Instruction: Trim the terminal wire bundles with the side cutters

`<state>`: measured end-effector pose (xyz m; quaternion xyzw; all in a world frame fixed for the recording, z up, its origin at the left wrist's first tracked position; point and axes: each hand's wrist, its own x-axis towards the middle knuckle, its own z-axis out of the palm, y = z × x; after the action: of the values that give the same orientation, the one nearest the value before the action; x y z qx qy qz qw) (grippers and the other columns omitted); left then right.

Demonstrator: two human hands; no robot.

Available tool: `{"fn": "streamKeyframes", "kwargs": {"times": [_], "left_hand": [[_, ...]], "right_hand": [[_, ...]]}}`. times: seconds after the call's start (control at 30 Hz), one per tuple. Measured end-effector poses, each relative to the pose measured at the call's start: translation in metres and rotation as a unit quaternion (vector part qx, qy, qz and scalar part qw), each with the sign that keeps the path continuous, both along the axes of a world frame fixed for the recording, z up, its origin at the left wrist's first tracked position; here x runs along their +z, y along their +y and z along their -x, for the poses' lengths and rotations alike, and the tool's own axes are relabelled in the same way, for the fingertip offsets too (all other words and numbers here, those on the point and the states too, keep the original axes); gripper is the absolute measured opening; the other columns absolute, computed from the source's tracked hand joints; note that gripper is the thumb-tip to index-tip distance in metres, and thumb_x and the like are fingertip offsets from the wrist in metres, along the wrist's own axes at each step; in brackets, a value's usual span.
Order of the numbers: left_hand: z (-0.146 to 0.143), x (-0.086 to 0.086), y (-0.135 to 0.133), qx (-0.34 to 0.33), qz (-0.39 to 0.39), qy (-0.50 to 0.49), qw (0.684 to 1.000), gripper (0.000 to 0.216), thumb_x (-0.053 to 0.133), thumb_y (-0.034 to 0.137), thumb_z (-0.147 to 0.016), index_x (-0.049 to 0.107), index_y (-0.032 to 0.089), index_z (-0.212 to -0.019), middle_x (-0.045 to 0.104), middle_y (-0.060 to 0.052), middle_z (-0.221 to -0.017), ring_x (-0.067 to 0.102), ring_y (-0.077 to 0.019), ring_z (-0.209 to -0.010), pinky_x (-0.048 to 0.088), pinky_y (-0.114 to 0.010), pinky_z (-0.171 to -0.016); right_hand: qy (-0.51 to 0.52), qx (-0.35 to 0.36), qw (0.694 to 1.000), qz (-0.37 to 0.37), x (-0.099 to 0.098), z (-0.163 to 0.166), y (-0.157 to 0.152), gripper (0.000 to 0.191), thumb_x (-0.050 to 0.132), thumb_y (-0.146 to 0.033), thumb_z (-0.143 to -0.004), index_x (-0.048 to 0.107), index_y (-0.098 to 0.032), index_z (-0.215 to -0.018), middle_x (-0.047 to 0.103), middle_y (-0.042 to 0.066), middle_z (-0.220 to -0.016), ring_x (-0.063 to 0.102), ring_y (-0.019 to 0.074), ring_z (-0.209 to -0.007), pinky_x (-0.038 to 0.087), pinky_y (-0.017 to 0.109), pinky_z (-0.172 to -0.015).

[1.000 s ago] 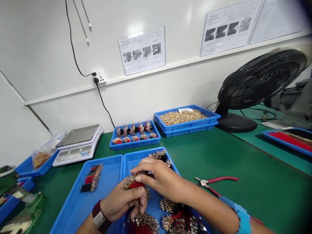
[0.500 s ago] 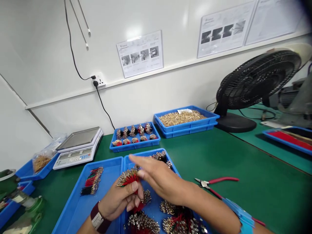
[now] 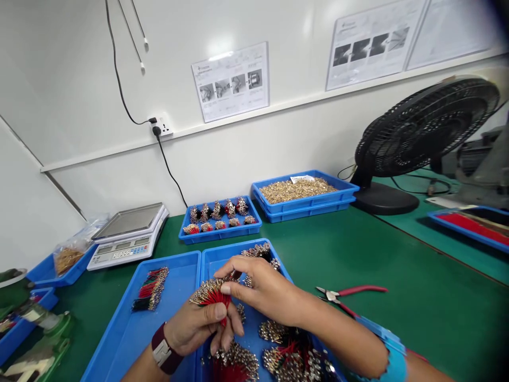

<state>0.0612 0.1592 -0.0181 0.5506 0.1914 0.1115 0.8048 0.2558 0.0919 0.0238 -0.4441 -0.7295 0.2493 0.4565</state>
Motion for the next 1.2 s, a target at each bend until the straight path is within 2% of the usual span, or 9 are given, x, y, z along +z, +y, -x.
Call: {"fn": "streamKeyframes", "kwargs": {"times": [0.1, 0.2, 0.33, 0.53, 0.7, 0.83, 0.93, 1.1, 1.2], "left_hand": [[-0.004, 0.002, -0.004, 0.031, -0.022, 0.004, 0.999, 0.057, 0.079, 0.065, -0.078, 0.077, 0.008, -0.077, 0.067, -0.006, -0.058, 0.057, -0.0097, -0.043, 0.041, -0.015, -0.037], [-0.008, 0.005, -0.008, 0.084, -0.047, 0.003, 0.995, 0.053, 0.078, 0.062, -0.081, 0.074, 0.009, -0.080, 0.071, -0.008, -0.069, 0.067, -0.0142, -0.056, 0.048, -0.017, -0.043], [-0.011, 0.008, -0.009, 0.114, -0.070, 0.003, 0.991, 0.050, 0.079, 0.059, -0.081, 0.075, 0.009, -0.084, 0.072, -0.009, -0.075, 0.067, -0.0146, -0.059, 0.047, -0.017, -0.043], [-0.010, 0.006, -0.007, 0.110, -0.083, 0.002, 0.990, 0.052, 0.083, 0.059, -0.078, 0.076, 0.007, -0.080, 0.068, -0.006, -0.061, 0.057, -0.0099, -0.046, 0.042, -0.017, -0.041], [-0.010, 0.005, -0.008, 0.134, -0.109, 0.023, 0.985, 0.055, 0.076, 0.063, -0.082, 0.074, 0.008, -0.080, 0.073, -0.011, -0.072, 0.060, -0.0116, -0.050, 0.040, -0.018, -0.040], [-0.009, 0.005, -0.006, 0.114, -0.147, 0.024, 0.982, 0.053, 0.072, 0.061, -0.087, 0.074, 0.008, -0.085, 0.071, -0.008, -0.065, 0.057, -0.0101, -0.046, 0.040, -0.019, -0.043], [-0.008, 0.003, -0.006, 0.094, -0.154, 0.020, 0.983, 0.053, 0.073, 0.060, -0.087, 0.074, 0.008, -0.083, 0.068, -0.006, -0.061, 0.053, -0.0080, -0.042, 0.039, -0.018, -0.044], [-0.008, 0.000, -0.005, 0.105, -0.156, 0.029, 0.982, 0.054, 0.069, 0.062, -0.089, 0.074, 0.008, -0.083, 0.068, -0.006, -0.059, 0.055, -0.0098, -0.043, 0.041, -0.018, -0.041], [-0.008, 0.002, -0.005, 0.153, -0.172, 0.017, 0.973, 0.050, 0.070, 0.059, -0.089, 0.073, 0.009, -0.088, 0.073, -0.009, -0.072, 0.065, -0.0136, -0.055, 0.047, -0.019, -0.046]], "right_hand": [[-0.011, -0.020, 1.000, 0.001, -0.002, 0.000, 0.002, 0.016, 0.065, -0.026, -0.095, 0.075, -0.025, -0.107, 0.076, 0.002, -0.103, 0.069, 0.0194, -0.098, 0.053, 0.037, -0.089], [-0.013, 0.003, 1.000, 0.016, 0.002, -0.005, 0.001, 0.031, 0.058, -0.023, -0.098, 0.071, -0.029, -0.125, 0.075, 0.002, -0.120, 0.069, 0.0207, -0.110, 0.053, 0.041, -0.098], [-0.001, -0.010, 1.000, 0.003, 0.003, -0.005, 0.000, 0.041, 0.046, -0.030, -0.104, 0.060, -0.024, -0.141, 0.071, 0.006, -0.130, 0.067, 0.0209, -0.118, 0.053, 0.043, -0.102], [-0.135, -0.011, 0.989, -0.055, -0.007, 0.000, 0.002, 0.037, 0.047, -0.030, -0.105, 0.066, -0.022, -0.135, 0.075, 0.009, -0.119, 0.069, 0.0249, -0.109, 0.052, 0.046, -0.097], [-0.102, -0.012, 0.995, -0.011, -0.001, -0.002, 0.001, 0.040, 0.044, -0.030, -0.106, 0.062, -0.019, -0.140, 0.073, 0.010, -0.120, 0.067, 0.0241, -0.112, 0.051, 0.042, -0.097], [-0.110, -0.040, 0.993, -0.008, 0.000, -0.001, 0.000, 0.028, 0.058, -0.030, -0.100, 0.072, -0.021, -0.123, 0.072, 0.008, -0.105, 0.065, 0.0229, -0.100, 0.051, 0.038, -0.088], [-0.126, -0.043, 0.991, -0.019, -0.003, 0.002, 0.001, 0.024, 0.058, -0.024, -0.101, 0.075, -0.023, -0.117, 0.068, 0.007, -0.097, 0.062, 0.0215, -0.095, 0.050, 0.035, -0.083], [-0.101, -0.008, 0.995, -0.003, 0.000, -0.002, 0.001, 0.031, 0.054, -0.024, -0.102, 0.072, -0.026, -0.127, 0.067, 0.006, -0.094, 0.061, 0.0207, -0.094, 0.048, 0.036, -0.086], [-0.066, -0.002, 0.998, 0.005, 0.002, -0.007, 0.000, 0.040, 0.046, -0.030, -0.105, 0.061, -0.021, -0.141, 0.069, 0.007, -0.095, 0.062, 0.0215, -0.097, 0.048, 0.038, -0.091]]}}
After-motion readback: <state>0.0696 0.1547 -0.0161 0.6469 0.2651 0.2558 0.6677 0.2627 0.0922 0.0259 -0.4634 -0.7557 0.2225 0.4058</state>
